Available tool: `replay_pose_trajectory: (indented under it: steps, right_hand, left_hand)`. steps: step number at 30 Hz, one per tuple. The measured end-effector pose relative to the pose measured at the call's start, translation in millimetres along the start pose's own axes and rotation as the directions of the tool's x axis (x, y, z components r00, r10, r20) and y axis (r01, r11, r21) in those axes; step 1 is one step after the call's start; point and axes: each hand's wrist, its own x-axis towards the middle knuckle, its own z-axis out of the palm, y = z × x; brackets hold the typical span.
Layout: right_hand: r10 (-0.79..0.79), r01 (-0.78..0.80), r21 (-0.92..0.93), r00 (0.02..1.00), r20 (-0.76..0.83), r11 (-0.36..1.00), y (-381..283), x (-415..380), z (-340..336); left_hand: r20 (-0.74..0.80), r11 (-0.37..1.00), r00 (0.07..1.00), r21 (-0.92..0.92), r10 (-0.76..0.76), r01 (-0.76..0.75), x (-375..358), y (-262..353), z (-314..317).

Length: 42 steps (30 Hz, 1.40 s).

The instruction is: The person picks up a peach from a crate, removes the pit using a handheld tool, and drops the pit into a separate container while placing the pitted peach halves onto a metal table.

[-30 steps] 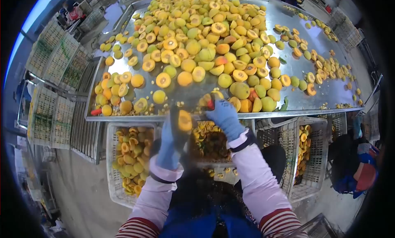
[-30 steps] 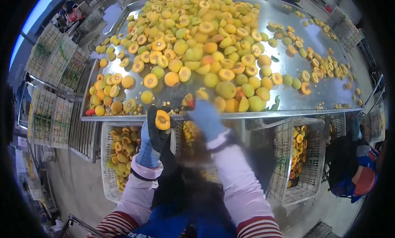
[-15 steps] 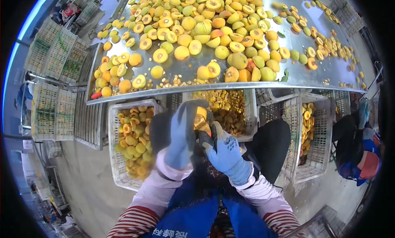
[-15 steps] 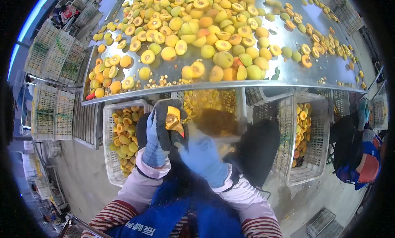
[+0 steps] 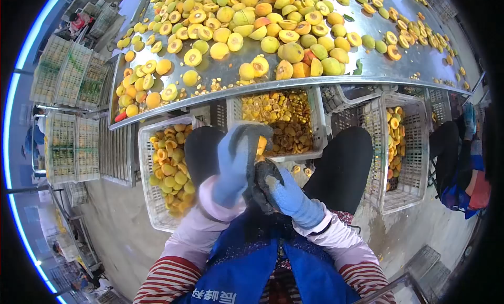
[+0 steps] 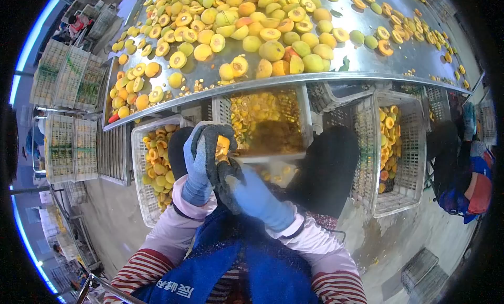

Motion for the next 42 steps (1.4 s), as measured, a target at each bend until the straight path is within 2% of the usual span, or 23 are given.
replay_pose_trajectory:
  steps: [1,2,5,6,10,12,14,17,19,20,21,22,24,25,26,27,29,30,31,36,39,40,42]
  right_hand:
    - [-0.024,0.025,0.134,1.000,-0.014,0.991,4,-3,0]
    - [0.263,-0.268,0.237,0.963,0.053,0.934,3,-2,-5]
    - [0.388,-0.518,0.603,0.855,0.344,0.607,-15,-6,-3]
    - [0.259,-0.585,0.670,0.808,0.530,0.457,-6,-4,-9]
    - [0.151,-0.575,0.796,0.818,0.555,0.189,-14,-2,-4]
    - [0.104,-0.566,0.811,0.824,0.556,0.147,-8,-1,-6]
    - [0.018,-0.582,0.809,0.813,0.583,0.079,7,5,-11]
    - [-0.027,-0.513,0.841,0.851,0.524,0.173,13,6,-19]
    - [-0.006,-0.488,0.857,0.869,0.495,0.165,3,10,-25]
    - [0.315,-0.361,0.853,0.916,0.248,0.377,4,12,-27]
    - [0.417,-0.324,0.838,0.900,0.129,0.439,7,13,-32]
    - [0.509,-0.304,0.808,0.861,0.007,0.504,11,13,-36]
    - [0.405,-0.344,0.880,0.893,0.197,0.329,25,15,-51]
    - [0.403,-0.324,0.889,0.897,0.181,0.322,32,15,-57]
    - [0.404,-0.304,0.901,0.900,0.166,0.309,40,14,-61]
    - [0.406,-0.286,0.912,0.901,0.152,0.293,36,18,-58]
    - [0.486,-0.267,0.848,0.874,0.013,0.458,25,28,-48]
    - [0.505,-0.294,0.793,0.863,-0.019,0.534,24,31,-46]
    - [0.493,-0.322,0.808,0.869,0.046,0.493,36,32,-51]
    - [0.585,-0.312,0.868,0.810,0.030,0.387,29,45,-56]
    - [0.412,-0.342,0.862,0.894,0.176,0.374,30,38,-73]
    - [0.345,-0.339,0.858,0.916,0.206,0.387,29,37,-73]
    - [0.213,-0.336,0.847,0.939,0.270,0.412,24,36,-71]
  left_hand:
    - [0.055,0.999,0.998,-0.043,-0.020,0.022,-1,1,-1]
    - [0.109,0.991,0.990,-0.091,-0.084,0.094,-1,0,-1]
    - [0.230,0.931,0.945,-0.229,-0.232,0.284,0,2,0]
    - [0.232,0.920,0.939,-0.241,-0.254,0.308,1,2,1]
    - [0.259,0.945,0.932,-0.139,-0.253,0.295,9,-8,2]
    - [0.191,0.872,0.901,-0.241,-0.389,0.427,8,-25,1]
    - [0.142,0.715,0.825,-0.433,-0.548,0.549,7,-26,5]
    - [0.243,0.303,0.734,-0.796,-0.634,0.525,2,1,9]
    - [-0.145,0.718,0.795,-0.547,-0.589,0.432,-1,-33,-15]
    - [-0.211,0.976,0.953,-0.028,-0.215,0.214,-5,-28,-31]
    - [-0.242,0.852,0.951,0.521,0.194,-0.042,-8,-24,-47]
    - [-0.284,0.869,0.942,0.494,0.180,-0.017,-9,-16,-73]
    - [-0.368,0.901,0.918,0.432,0.150,0.026,-9,2,-125]
    - [-0.248,0.498,0.966,0.848,0.069,0.181,-7,8,-160]
    - [-0.365,0.006,0.927,0.930,-0.091,0.367,-8,9,-173]
    - [-0.377,-0.138,0.918,0.922,-0.120,0.360,-6,3,-189]
    - [-0.083,0.106,0.993,0.992,0.085,0.074,31,-17,-192]
    - [-0.165,0.417,0.985,0.899,0.044,0.132,58,-15,-154]
    - [-0.223,0.542,0.974,0.816,-0.026,0.201,81,-14,-115]
    - [0.053,0.196,0.979,0.980,-0.195,-0.014,195,-102,-50]
    - [0.170,0.597,0.960,0.802,-0.222,-0.004,207,-106,-65]
    - [0.272,0.690,0.961,0.705,-0.048,-0.165,196,-98,-65]
    - [0.228,0.816,0.972,0.573,-0.060,-0.084,157,-71,-45]
